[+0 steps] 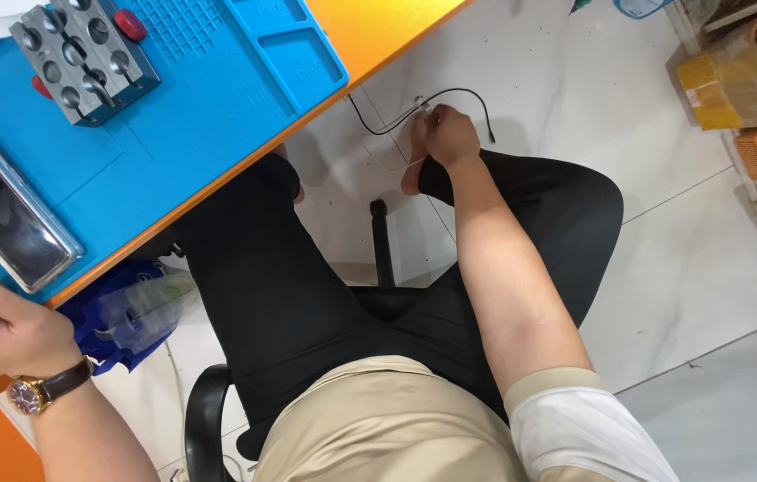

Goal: The person picks up a smartphone, wipes the screen and back with a white cloth, and then connects a charging cable to the device. The phone displays a charging animation and the Samsung Galaxy logo as it powers on.

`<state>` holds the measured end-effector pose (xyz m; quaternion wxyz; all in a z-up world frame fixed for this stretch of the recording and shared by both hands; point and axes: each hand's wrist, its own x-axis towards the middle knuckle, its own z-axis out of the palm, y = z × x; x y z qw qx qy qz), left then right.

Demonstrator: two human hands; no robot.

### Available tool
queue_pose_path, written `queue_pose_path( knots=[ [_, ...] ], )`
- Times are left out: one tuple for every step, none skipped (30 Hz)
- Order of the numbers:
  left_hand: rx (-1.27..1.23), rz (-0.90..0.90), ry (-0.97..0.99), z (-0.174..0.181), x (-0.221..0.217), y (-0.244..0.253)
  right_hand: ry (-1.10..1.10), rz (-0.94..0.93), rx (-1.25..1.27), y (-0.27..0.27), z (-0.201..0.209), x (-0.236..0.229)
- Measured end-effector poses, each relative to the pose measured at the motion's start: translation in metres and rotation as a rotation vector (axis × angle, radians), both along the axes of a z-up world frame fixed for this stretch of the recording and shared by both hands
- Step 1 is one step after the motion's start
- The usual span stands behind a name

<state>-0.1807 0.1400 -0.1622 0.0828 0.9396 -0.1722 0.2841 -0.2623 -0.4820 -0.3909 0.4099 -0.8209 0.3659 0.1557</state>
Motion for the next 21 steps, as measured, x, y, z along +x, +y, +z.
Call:
queue_pose_path(
  knots=[
    [0.005, 0.009, -0.003, -0.001, 0.002, 0.002, -0.042, -0.03, -0.037, -0.001, 0.004, 0.003],
    [0.01, 0.021, -0.004, -0.002, 0.001, 0.005, -0.083, -0.056, -0.074, -0.002, 0.007, 0.005],
    [0.011, 0.021, -0.004, -0.001, 0.0, 0.003, -0.083, -0.056, -0.073, -0.003, 0.012, 0.01],
    [0.003, 0.019, -0.005, -0.001, -0.002, 0.001, -0.095, -0.07, -0.091, -0.005, 0.017, 0.014],
    [-0.006, 0.017, -0.006, 0.0, -0.003, 0.0, -0.108, -0.084, -0.108, -0.007, 0.022, 0.017],
    [-0.006, 0.013, -0.003, -0.005, -0.002, 0.005, -0.105, -0.087, -0.109, -0.007, 0.026, 0.019],
    [-0.004, 0.024, -0.042, -0.008, -0.002, 0.009, -0.073, -0.066, -0.062, -0.007, 0.032, 0.02],
    [-0.002, 0.03, -0.081, -0.012, -0.001, 0.013, -0.042, -0.048, -0.016, -0.008, 0.037, 0.02],
    [-0.003, 0.023, -0.078, -0.014, -0.001, 0.015, -0.039, -0.055, -0.016, -0.005, 0.037, 0.022],
    [0.008, 0.033, -0.08, -0.015, 0.0, 0.016, 0.065, 0.238, -0.12, -0.002, 0.037, 0.027],
    [0.019, 0.044, -0.082, -0.015, 0.0, 0.018, 0.172, 0.531, -0.222, 0.001, 0.038, 0.03],
    [0.021, 0.03, -0.085, -0.013, 0.001, 0.016, 0.17, 0.517, -0.219, 0.007, 0.04, 0.028],
    [0.023, 0.023, -0.085, -0.01, 0.002, 0.014, 0.199, 0.42, -0.085, 0.012, 0.042, 0.025],
    [0.028, 0.01, -0.086, -0.006, 0.005, 0.011, 0.224, 0.316, 0.052, 0.017, 0.044, 0.022],
    [0.032, -0.011, -0.089, -0.002, 0.004, 0.006, 0.22, 0.296, 0.058, 0.023, 0.049, 0.018],
    [0.017, -0.023, -0.093, 0.002, 0.005, 0.001, 0.208, 0.338, 0.047, 0.029, 0.054, 0.015],
    [0.003, -0.036, -0.097, 0.007, 0.006, -0.005, 0.196, 0.379, 0.035, 0.034, 0.059, 0.012],
    [0.007, -0.059, -0.103, 0.011, 0.008, -0.008, 0.188, 0.357, 0.041, 0.038, 0.063, 0.009],
    [0.036, -0.062, -0.09, 0.016, 0.01, -0.011, 0.115, 0.336, -0.051, 0.043, 0.067, 0.007],
    [0.066, -0.064, -0.078, 0.021, 0.011, -0.015, 0.044, 0.315, -0.144, 0.048, 0.071, 0.004],
    [0.073, -0.085, -0.085, 0.024, 0.013, -0.02, 0.038, 0.293, -0.137, 0.048, 0.074, 0.001]
  ],
)
